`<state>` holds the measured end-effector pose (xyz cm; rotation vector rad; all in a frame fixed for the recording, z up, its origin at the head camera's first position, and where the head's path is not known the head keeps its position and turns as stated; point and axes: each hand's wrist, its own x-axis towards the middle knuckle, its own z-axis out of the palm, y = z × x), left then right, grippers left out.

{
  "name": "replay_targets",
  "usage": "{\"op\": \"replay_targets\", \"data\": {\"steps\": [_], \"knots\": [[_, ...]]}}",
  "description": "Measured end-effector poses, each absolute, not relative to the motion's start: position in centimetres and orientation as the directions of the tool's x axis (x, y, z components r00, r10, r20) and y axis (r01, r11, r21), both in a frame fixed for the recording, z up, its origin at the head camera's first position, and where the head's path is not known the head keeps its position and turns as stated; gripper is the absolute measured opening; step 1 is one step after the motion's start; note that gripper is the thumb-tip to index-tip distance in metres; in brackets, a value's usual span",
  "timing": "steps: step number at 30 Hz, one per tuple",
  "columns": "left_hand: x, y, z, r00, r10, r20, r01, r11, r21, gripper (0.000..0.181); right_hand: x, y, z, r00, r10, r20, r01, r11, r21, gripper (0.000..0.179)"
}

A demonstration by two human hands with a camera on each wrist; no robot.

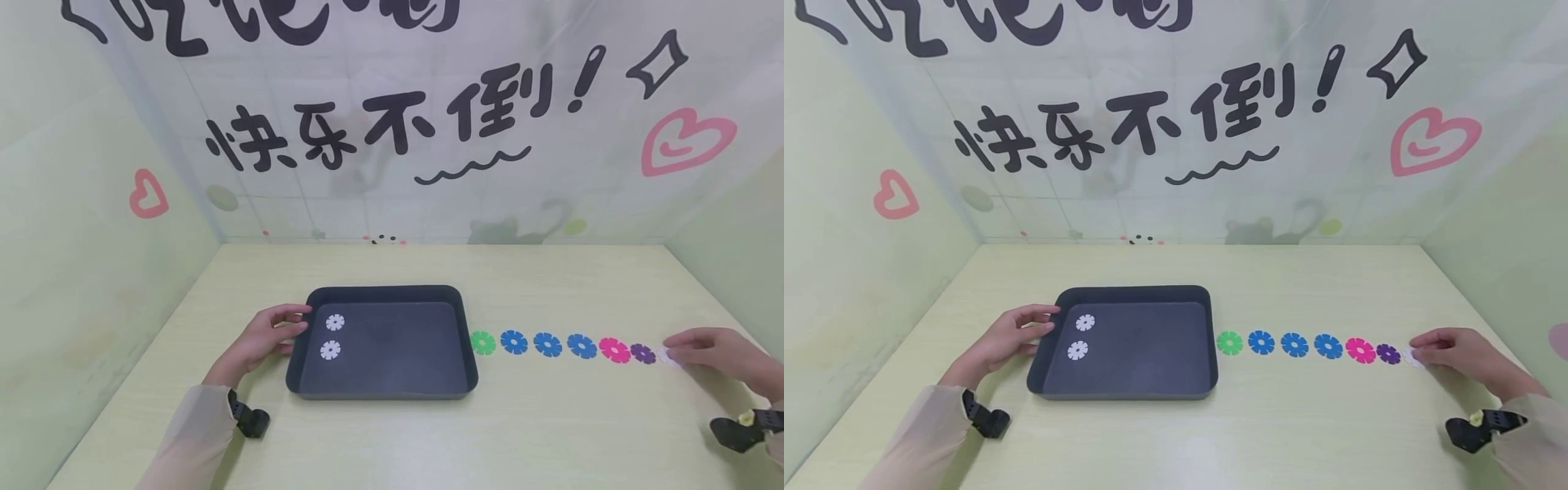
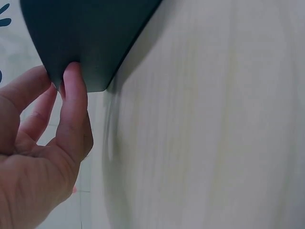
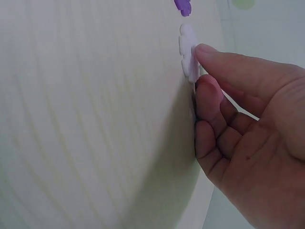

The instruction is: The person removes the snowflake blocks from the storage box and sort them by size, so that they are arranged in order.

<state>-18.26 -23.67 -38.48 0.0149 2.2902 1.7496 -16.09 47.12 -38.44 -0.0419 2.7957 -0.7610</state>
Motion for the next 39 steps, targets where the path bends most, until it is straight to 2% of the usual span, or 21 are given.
{"op": "replay_targets", "data": {"steps": [7, 11, 15, 20, 30, 39], "knots": [[-18.2, -23.8, -38.4, -0.966, 0.169, -0.196, -0.145, 0.275, 0.95, 0.047, -16.3, 46.1, -37.9, -0.984, -0.091, -0.155, 0.0, 0.864, -0.504, 0.038], [-18.2, -23.8, -38.4, -0.967, 0.165, -0.197, -0.147, 0.273, 0.951, 0.046, -16.8, 43.1, -36.4, -0.985, -0.136, -0.109, -0.065, 0.867, -0.495, 0.035], [-18.2, -23.8, -38.5, -0.967, 0.164, -0.195, -0.147, 0.269, 0.952, 0.046, -17.5, 39.0, -34.8, -0.97, -0.237, -0.046, -0.18, 0.836, -0.518, 0.031], [-18.2, -23.8, -38.6, -0.967, 0.163, -0.196, -0.147, 0.27, 0.952, 0.047, -18.1, 33.4, -33.5, -0.923, -0.385, 0.028, -0.334, 0.76, -0.557, 0.025], [-18.2, -23.7, -38.5, -0.969, 0.156, -0.193, -0.149, 0.26, 0.954, 0.045, -20.1, 21.5, -32.5, -0.807, -0.59, -0.011, -0.427, 0.596, -0.68, 0.02], [-18.3, -23.7, -38.6, -0.969, 0.154, -0.195, -0.148, 0.273, 0.95, 0.045, -22.6, 13.0, -32.2, -0.692, -0.721, -0.019, -0.515, 0.512, -0.687, 0.016]]}}
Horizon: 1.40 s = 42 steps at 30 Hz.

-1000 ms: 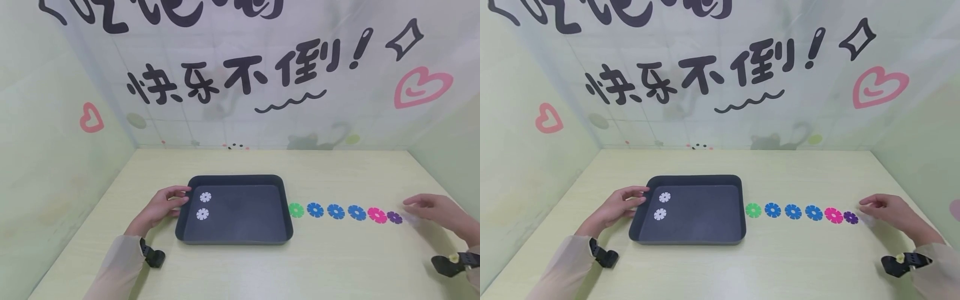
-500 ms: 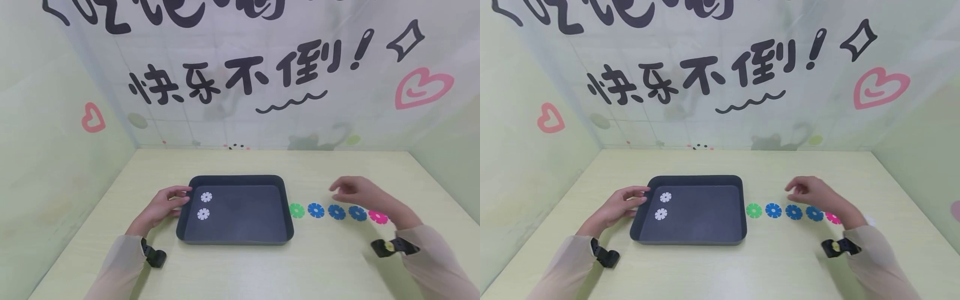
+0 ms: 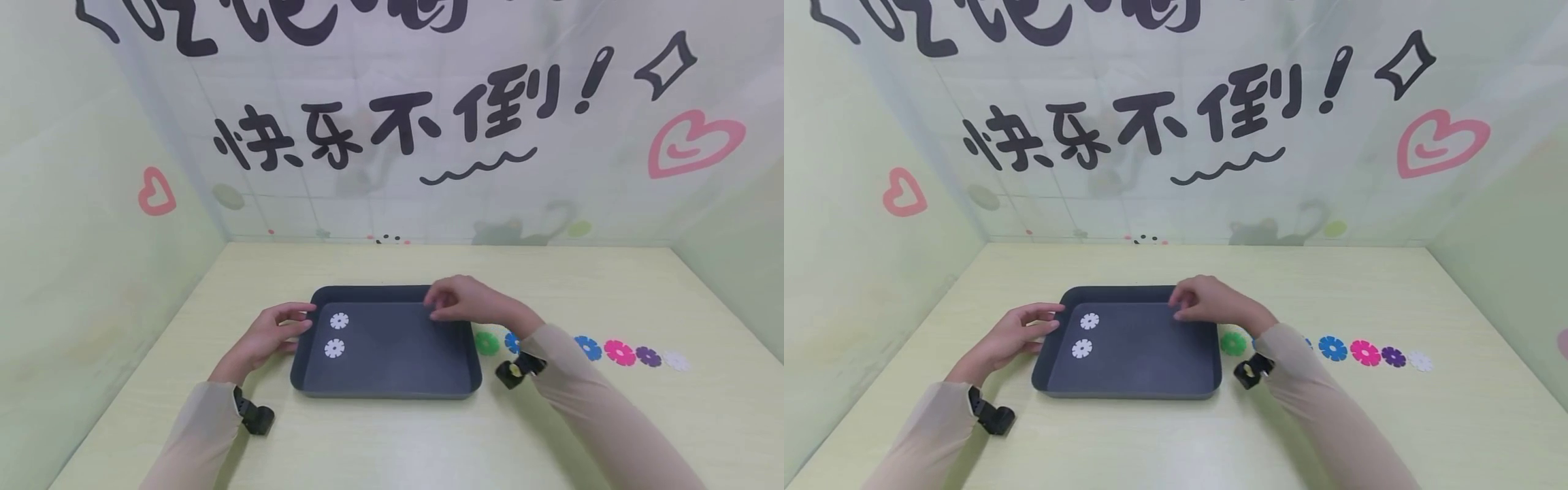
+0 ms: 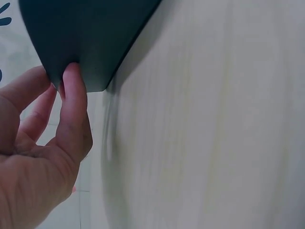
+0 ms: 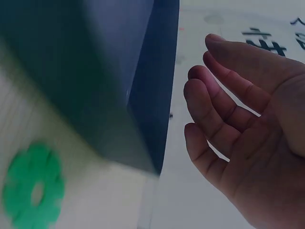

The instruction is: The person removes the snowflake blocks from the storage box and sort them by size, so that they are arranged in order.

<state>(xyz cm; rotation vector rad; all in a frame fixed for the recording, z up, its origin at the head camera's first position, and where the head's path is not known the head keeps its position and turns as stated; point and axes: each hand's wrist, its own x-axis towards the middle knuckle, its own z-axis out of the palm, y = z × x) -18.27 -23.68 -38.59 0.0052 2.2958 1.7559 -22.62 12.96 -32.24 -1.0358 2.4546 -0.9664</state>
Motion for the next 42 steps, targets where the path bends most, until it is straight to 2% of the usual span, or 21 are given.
{"op": "replay_targets", "data": {"steps": [9, 15, 25, 36, 42], "knots": [[-18.5, -23.8, -38.7, -0.969, 0.156, -0.192, -0.145, 0.272, 0.951, 0.046, -25.1, 5.9, -32.6, -0.593, -0.803, -0.059, -0.541, 0.453, -0.709, 0.022], [-18.4, -23.9, -38.7, -0.967, 0.155, -0.203, -0.158, 0.262, 0.952, 0.046, -26.1, 2.2, -33.7, -0.568, -0.815, -0.116, -0.524, 0.467, -0.712, 0.024], [-18.4, -24.0, -38.7, -0.965, 0.161, -0.205, -0.156, 0.273, 0.949, 0.048, -26.2, -1.5, -34.8, -0.595, -0.788, -0.157, -0.497, 0.515, -0.699, 0.029], [-18.5, -24.0, -38.7, -0.964, 0.164, -0.208, -0.159, 0.271, 0.95, 0.049, -26.0, -3.4, -35.9, -0.63, -0.751, -0.198, -0.546, 0.61, -0.575, 0.033], [-18.5, -23.9, -38.9, -0.966, 0.164, -0.2, -0.153, 0.263, 0.953, 0.048, -26.0, -3.5, -36.3, -0.644, -0.74, -0.196, -0.559, 0.629, -0.539, 0.03]]}}
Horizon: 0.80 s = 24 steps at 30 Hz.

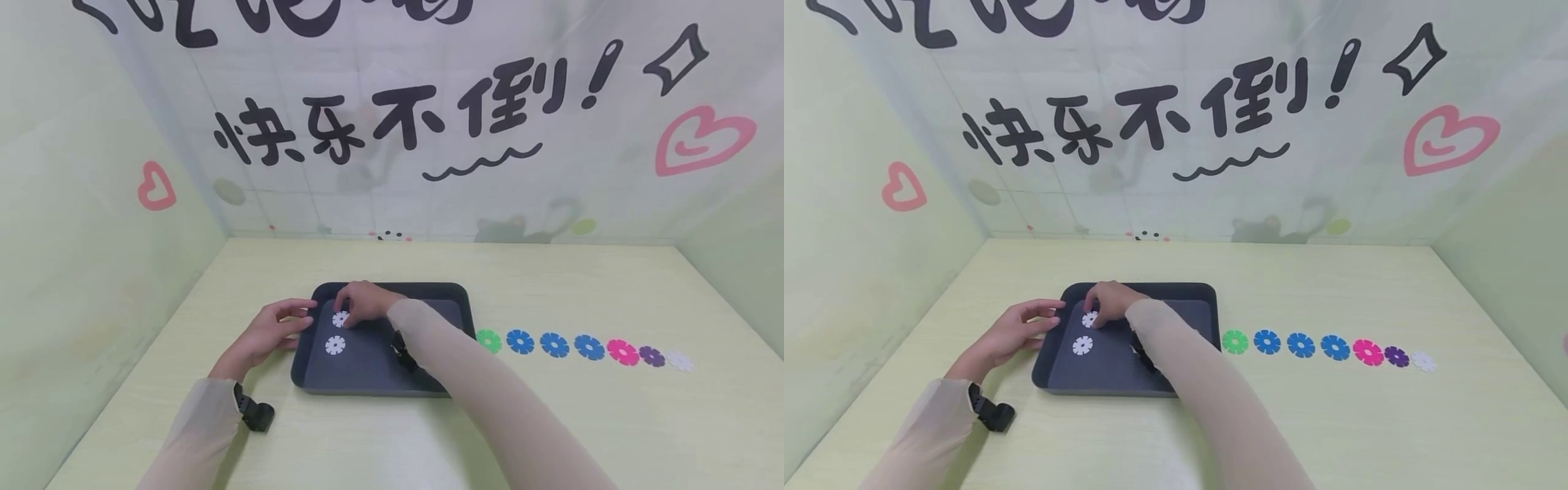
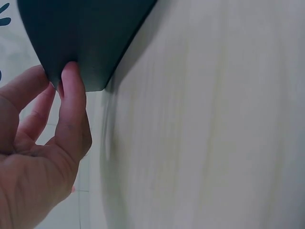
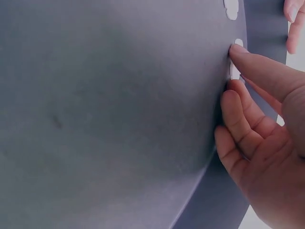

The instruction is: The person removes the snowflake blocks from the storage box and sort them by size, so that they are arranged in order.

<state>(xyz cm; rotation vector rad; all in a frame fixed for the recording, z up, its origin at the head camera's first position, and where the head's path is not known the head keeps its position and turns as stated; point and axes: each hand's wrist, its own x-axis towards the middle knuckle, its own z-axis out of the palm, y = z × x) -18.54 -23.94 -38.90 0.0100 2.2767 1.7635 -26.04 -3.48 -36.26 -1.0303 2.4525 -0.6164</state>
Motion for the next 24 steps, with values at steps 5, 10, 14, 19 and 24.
{"op": "replay_targets", "data": {"steps": [5, 10, 14, 19, 24], "knots": [[-18.6, -23.9, -39.0, -0.966, 0.16, -0.201, -0.155, 0.262, 0.953, 0.048, -26.2, -3.3, -36.2, -0.665, -0.72, -0.198, -0.559, 0.655, -0.509, 0.025], [-18.6, -23.9, -39.0, -0.966, 0.162, -0.2, -0.155, 0.254, 0.955, 0.048, -26.3, -3.0, -36.1, -0.694, -0.697, -0.184, -0.543, 0.673, -0.502, 0.022], [-18.5, -23.9, -39.0, -0.968, 0.152, -0.2, -0.157, 0.256, 0.954, 0.047, -26.3, -2.5, -35.9, -0.696, -0.7, -0.163, -0.523, 0.649, -0.553, 0.02], [-18.5, -23.8, -38.9, -0.969, 0.144, -0.2, -0.157, 0.265, 0.951, 0.047, -26.3, -1.4, -35.6, -0.678, -0.718, -0.16, -0.491, 0.604, -0.627, 0.016], [-18.4, -23.8, -38.9, -0.97, 0.149, -0.193, -0.15, 0.262, 0.953, 0.048, -26.7, 0.7, -34.9, -0.665, -0.737, -0.123, -0.489, 0.554, -0.674, 0.014]]}}
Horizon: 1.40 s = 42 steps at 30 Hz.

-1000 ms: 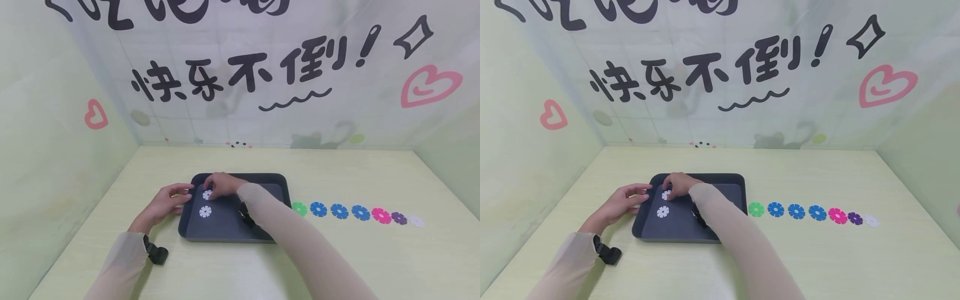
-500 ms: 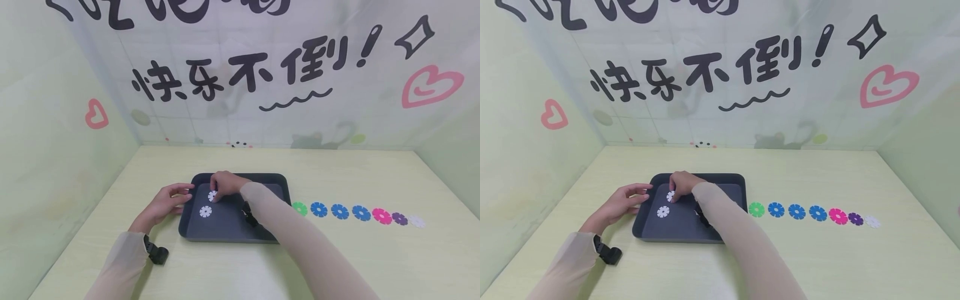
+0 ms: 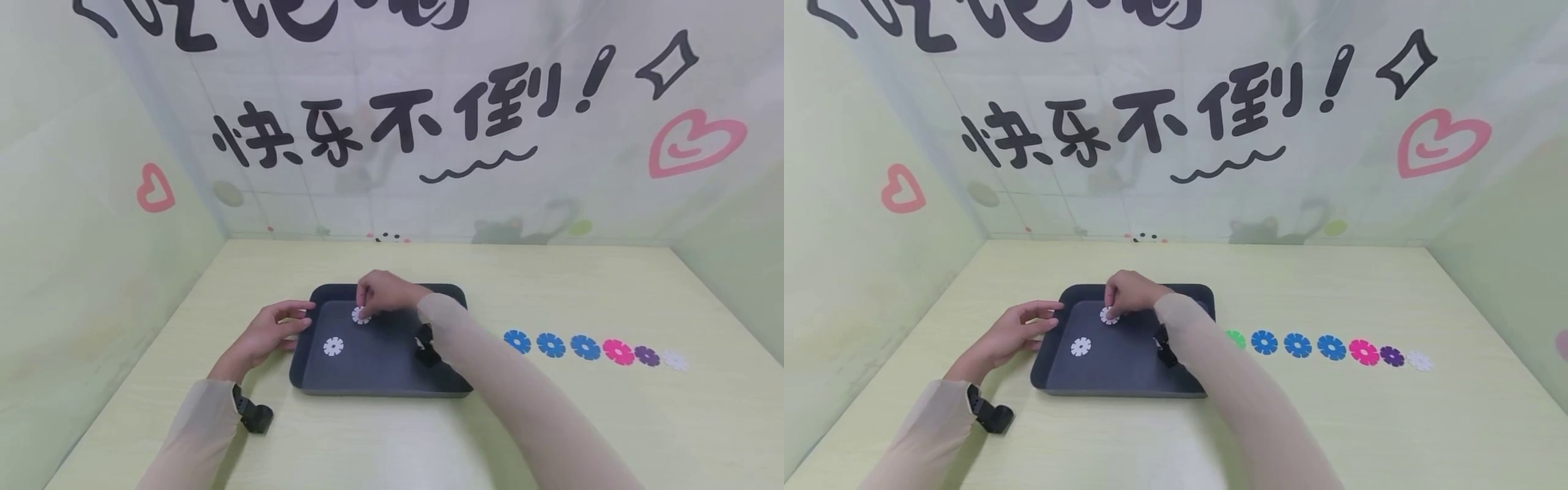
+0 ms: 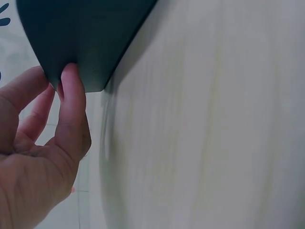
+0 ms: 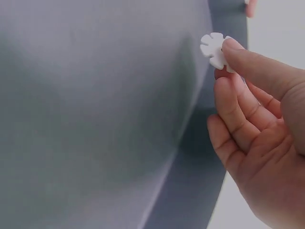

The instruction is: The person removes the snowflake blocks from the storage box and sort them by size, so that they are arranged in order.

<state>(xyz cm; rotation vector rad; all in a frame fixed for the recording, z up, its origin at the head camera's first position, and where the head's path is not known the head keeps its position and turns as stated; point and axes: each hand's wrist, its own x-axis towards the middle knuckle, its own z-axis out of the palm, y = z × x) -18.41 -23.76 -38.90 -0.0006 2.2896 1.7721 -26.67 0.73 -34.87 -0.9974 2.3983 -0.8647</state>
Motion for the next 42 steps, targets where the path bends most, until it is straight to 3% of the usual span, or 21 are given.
{"op": "replay_targets", "data": {"steps": [7, 19, 30, 42], "knots": [[-18.5, -23.9, -38.9, -0.97, 0.159, -0.186, -0.141, 0.259, 0.956, 0.047, -27.3, 5.6, -33.2, -0.695, -0.718, -0.041, -0.483, 0.509, -0.712, 0.013], [-18.3, -23.9, -38.7, -0.968, 0.144, -0.204, -0.157, 0.283, 0.946, 0.047, -26.0, 17.5, -33.3, -0.828, -0.551, 0.102, -0.432, 0.512, -0.742, 0.016], [-18.3, -24.3, -39.1, -0.969, 0.143, -0.202, -0.155, 0.289, 0.945, 0.047, -23.2, 28.1, -35.3, -0.936, -0.353, -0.013, -0.246, 0.678, -0.693, 0.024], [-18.1, -24.4, -39.1, -0.967, 0.159, -0.197, -0.147, 0.282, 0.948, 0.049, -19.4, 38.1, -36.8, -0.983, -0.166, -0.074, -0.09, 0.8, -0.593, 0.036]]}}
